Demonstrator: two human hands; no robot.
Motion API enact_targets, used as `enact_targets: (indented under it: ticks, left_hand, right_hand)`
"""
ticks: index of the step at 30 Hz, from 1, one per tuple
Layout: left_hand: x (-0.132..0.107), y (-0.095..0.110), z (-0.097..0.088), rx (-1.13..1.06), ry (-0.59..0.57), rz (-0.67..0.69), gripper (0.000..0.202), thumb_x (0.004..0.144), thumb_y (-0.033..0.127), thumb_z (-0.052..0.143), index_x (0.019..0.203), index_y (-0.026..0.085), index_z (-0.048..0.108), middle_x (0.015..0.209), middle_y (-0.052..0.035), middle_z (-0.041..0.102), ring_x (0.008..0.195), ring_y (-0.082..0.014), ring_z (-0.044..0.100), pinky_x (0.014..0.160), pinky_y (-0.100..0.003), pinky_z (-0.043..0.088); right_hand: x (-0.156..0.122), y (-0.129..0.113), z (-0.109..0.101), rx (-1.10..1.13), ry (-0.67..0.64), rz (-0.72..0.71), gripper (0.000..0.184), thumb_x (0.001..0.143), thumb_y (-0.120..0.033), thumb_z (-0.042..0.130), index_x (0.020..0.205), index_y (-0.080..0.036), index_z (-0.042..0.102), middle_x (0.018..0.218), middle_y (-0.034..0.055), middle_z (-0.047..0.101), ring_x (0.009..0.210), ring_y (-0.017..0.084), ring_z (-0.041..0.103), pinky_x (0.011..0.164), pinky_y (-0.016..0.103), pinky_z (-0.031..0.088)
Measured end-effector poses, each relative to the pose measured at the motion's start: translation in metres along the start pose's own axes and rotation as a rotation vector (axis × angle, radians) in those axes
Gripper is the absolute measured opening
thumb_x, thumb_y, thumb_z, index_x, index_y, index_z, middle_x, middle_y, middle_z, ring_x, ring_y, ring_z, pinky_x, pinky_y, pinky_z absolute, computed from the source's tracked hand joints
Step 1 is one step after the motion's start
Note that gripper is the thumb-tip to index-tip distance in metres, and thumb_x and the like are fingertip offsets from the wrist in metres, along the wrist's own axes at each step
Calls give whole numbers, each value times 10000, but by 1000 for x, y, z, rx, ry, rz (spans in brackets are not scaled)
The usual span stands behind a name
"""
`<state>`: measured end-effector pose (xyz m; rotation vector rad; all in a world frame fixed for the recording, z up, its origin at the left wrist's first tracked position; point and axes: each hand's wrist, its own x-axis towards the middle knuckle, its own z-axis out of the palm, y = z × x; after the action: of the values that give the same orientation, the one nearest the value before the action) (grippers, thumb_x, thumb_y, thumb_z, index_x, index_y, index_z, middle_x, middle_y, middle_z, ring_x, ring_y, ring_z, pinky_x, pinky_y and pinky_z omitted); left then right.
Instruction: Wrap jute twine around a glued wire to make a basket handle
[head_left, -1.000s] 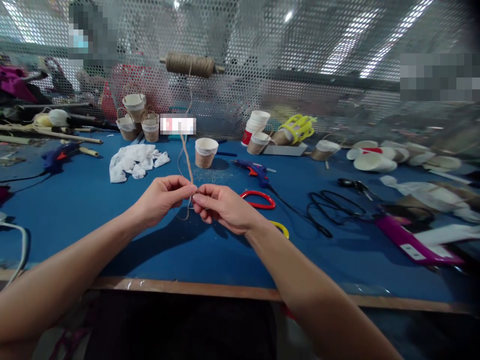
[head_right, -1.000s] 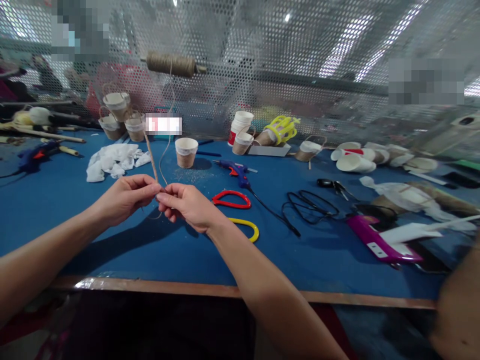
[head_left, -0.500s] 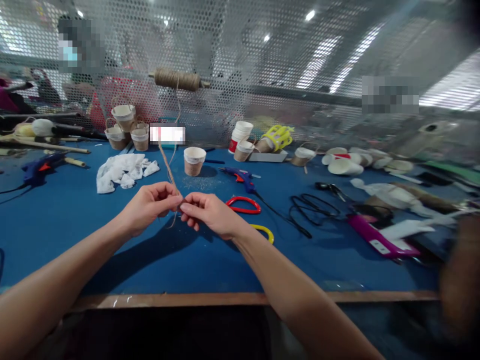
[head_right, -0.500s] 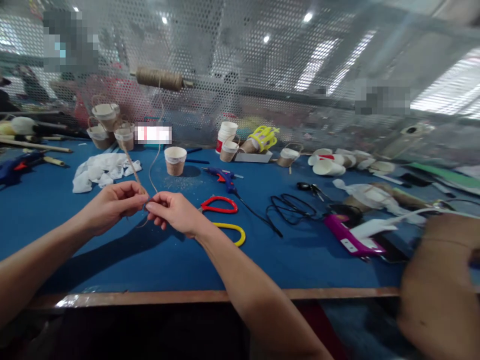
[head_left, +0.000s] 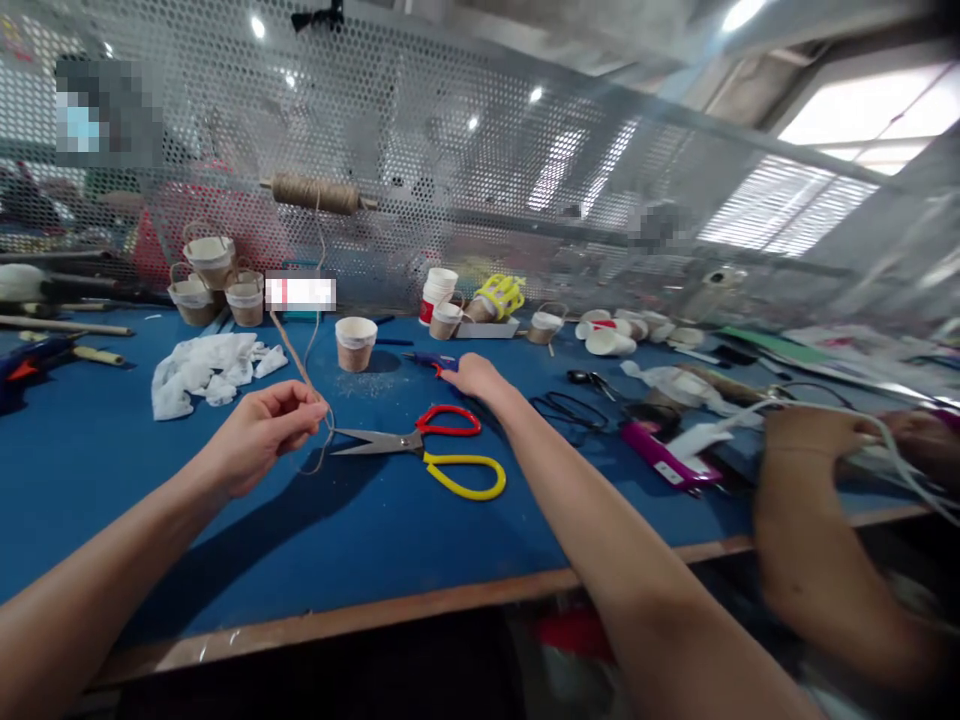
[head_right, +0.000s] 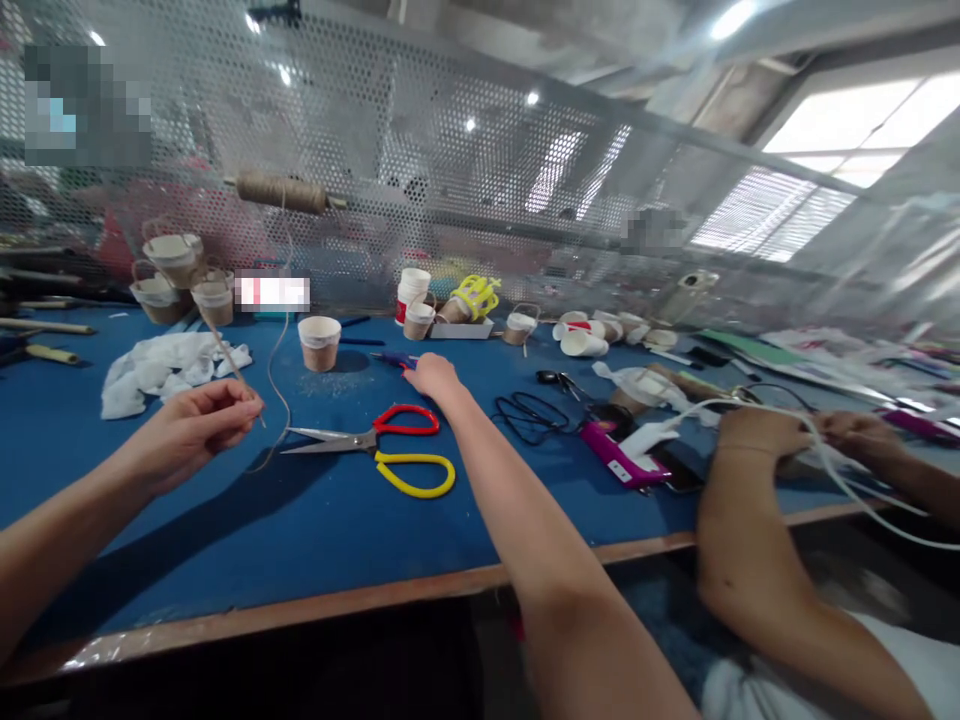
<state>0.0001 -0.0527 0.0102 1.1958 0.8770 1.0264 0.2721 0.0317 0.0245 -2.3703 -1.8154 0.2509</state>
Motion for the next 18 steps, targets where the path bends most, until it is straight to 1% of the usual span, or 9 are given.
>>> enact_targets:
  ticks: [2,4,7,9,12,13,15,18]
  left_hand:
    - [0,0,-1,-15,-4,-7,169,664,232,661,648,153,512,561,54,491,431,-20,333,411,-160,229]
    - [1,0,-2,-44,-5,-13,178,658,222,666,642,150,504,558,54,493,430,-17,333,409,-155,228]
    - [1,2,-3,-98,-19,-13,169,667,207,660,641,150,502,534,59,477,421,-12,325,406,-152,224]
    - [2,2,-3,-130,-37,-2,146,679,202,648,649,155,513,526,60,465,418,-15,324,402,-155,224]
    - [3,3,-4,-153,-54,15,143,679,201,643,641,156,512,538,53,467,416,-18,320,394,-162,213]
    - [3,3,-3,-153,-56,17,146,676,202,643,638,154,510,544,51,471,414,-17,314,391,-164,205]
    - [4,4,-3,-152,-58,17,152,670,204,646,635,153,508,557,45,482,412,-15,312,390,-167,196]
    - [5,4,-3,-158,-39,29,168,659,201,655,628,153,497,567,41,493,415,-16,323,391,-168,196]
  right_hand:
    - [6,4,9,-42,-42,43,286,839,-279,499,1099,-161,509,1107,80,530,936,183,550,771,364,467]
    - [10,7,15,-64,-55,62,302,830,-277,514,1098,-135,510,1103,98,529,939,189,550,773,360,465]
    - [12,12,16,-72,-70,62,306,829,-279,516,1098,-134,510,1100,95,530,940,192,550,772,362,466]
    - [13,16,14,-68,-95,52,303,832,-290,507,1099,-147,509,1098,68,534,936,202,551,760,374,471]
    - [15,19,14,-67,-116,36,299,835,-298,500,1089,-142,515,1087,62,540,921,199,555,755,375,473]
    - [15,19,15,-68,-113,33,292,831,-313,504,1060,-134,535,1063,66,555,914,200,560,754,362,470]
    - [18,17,17,-67,-89,35,284,790,-334,548,951,-105,594,975,106,601,909,230,575,725,318,458]
    - [20,13,17,-40,-44,58,236,704,-291,606,791,-74,643,815,172,643,875,295,598,628,286,432]
